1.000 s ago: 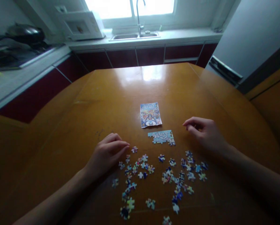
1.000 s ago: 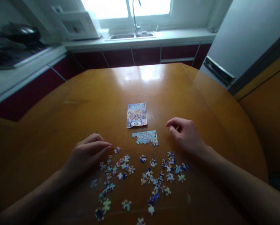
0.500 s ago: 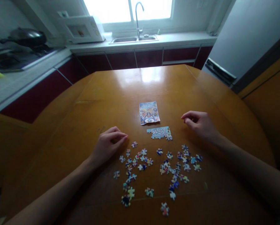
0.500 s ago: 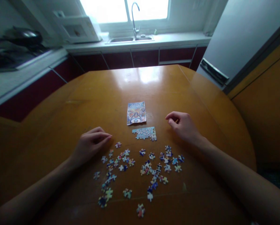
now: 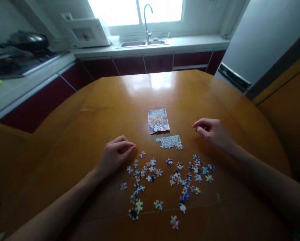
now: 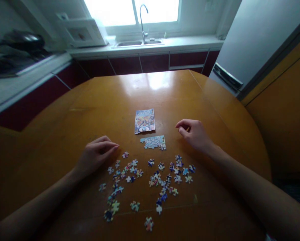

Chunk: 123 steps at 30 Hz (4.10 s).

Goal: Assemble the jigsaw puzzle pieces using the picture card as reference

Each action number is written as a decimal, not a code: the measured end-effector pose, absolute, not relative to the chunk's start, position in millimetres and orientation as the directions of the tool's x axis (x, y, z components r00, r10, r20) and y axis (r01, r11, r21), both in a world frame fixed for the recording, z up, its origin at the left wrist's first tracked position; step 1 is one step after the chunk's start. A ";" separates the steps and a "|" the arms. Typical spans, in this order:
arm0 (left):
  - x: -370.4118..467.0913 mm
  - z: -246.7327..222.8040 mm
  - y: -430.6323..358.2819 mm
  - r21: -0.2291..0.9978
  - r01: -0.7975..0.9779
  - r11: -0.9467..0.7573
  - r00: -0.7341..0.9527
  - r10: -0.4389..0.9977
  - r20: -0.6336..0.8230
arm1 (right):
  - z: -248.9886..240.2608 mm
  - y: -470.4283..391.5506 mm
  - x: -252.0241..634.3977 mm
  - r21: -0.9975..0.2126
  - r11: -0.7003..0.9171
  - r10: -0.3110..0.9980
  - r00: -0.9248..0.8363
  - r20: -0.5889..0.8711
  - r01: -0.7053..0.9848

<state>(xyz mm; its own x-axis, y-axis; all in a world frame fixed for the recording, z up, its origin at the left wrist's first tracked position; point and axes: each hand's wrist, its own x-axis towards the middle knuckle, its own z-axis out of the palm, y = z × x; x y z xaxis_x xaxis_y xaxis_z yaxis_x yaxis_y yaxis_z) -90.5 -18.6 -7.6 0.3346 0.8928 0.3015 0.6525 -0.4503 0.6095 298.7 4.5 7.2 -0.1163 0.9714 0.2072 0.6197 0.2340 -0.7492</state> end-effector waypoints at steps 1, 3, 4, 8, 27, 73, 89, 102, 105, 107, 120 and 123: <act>-90.5 -7.9 -18.7 0.609 0.653 -0.451 0.336 0.892 0.301 | 7.8 4.1 298.5 -0.748 0.235 0.971 -0.116 0.208 0.621; -90.8 -8.4 -18.8 0.609 0.651 -0.452 0.338 0.892 0.300 | 9.0 3.4 298.2 -0.744 0.232 0.972 -0.114 0.207 0.626; -91.0 -8.7 -18.8 0.611 0.650 -0.452 0.340 0.892 0.298 | 9.6 3.1 298.0 -0.743 0.230 0.972 -0.113 0.206 0.628; -91.7 -9.1 -18.8 0.613 0.649 -0.451 0.343 0.892 0.293 | 10.7 2.0 297.5 -0.750 0.224 0.974 -0.113 0.197 0.623; -89.4 -4.0 -20.3 0.605 0.656 -0.451 0.351 0.892 0.284 | 25.0 -13.3 290.7 -0.745 0.262 0.965 -0.142 0.222 0.614; -88.4 -3.3 -17.7 0.606 0.654 -0.453 0.357 0.891 0.280 | 18.0 0.5 298.8 -0.724 0.245 0.970 -0.162 0.183 0.645; -83.9 0.8 -22.6 0.495 0.595 -0.633 0.445 0.772 0.453 | 10.8 -7.0 297.5 -0.689 0.340 0.887 -0.461 0.009 0.640; -95.0 -2.4 -20.5 0.459 0.584 -0.670 0.570 0.740 0.356 | -5.1 10.1 306.6 -0.666 0.193 0.979 -0.184 0.084 0.721; -97.8 -3.4 -18.4 0.475 0.610 -0.634 0.547 0.771 0.326 | -8.0 12.8 308.0 -0.678 0.170 0.983 -0.170 0.068 0.715; -97.9 -4.0 -18.2 0.496 0.617 -0.610 0.538 0.788 0.300 | -8.7 13.6 308.1 -0.681 0.163 0.984 -0.167 0.060 0.714; -100.5 6.2 -17.1 0.645 0.610 -0.460 0.560 0.826 0.059 | -11.9 15.5 310.9 -0.649 0.170 0.981 -0.189 0.041 0.741; -98.7 5.4 -18.6 0.627 0.619 -0.473 0.566 0.822 0.062 | -11.9 15.3 310.5 -0.643 0.166 0.982 -0.182 0.042 0.748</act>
<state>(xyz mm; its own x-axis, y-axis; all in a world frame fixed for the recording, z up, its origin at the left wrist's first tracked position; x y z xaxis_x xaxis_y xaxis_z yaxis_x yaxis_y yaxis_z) -98.7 -18.6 5.4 0.5658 0.8222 0.0617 0.6191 -0.4731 0.6268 310.5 15.3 -11.9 -0.1823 0.9823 0.0422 0.7480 0.1664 -0.6425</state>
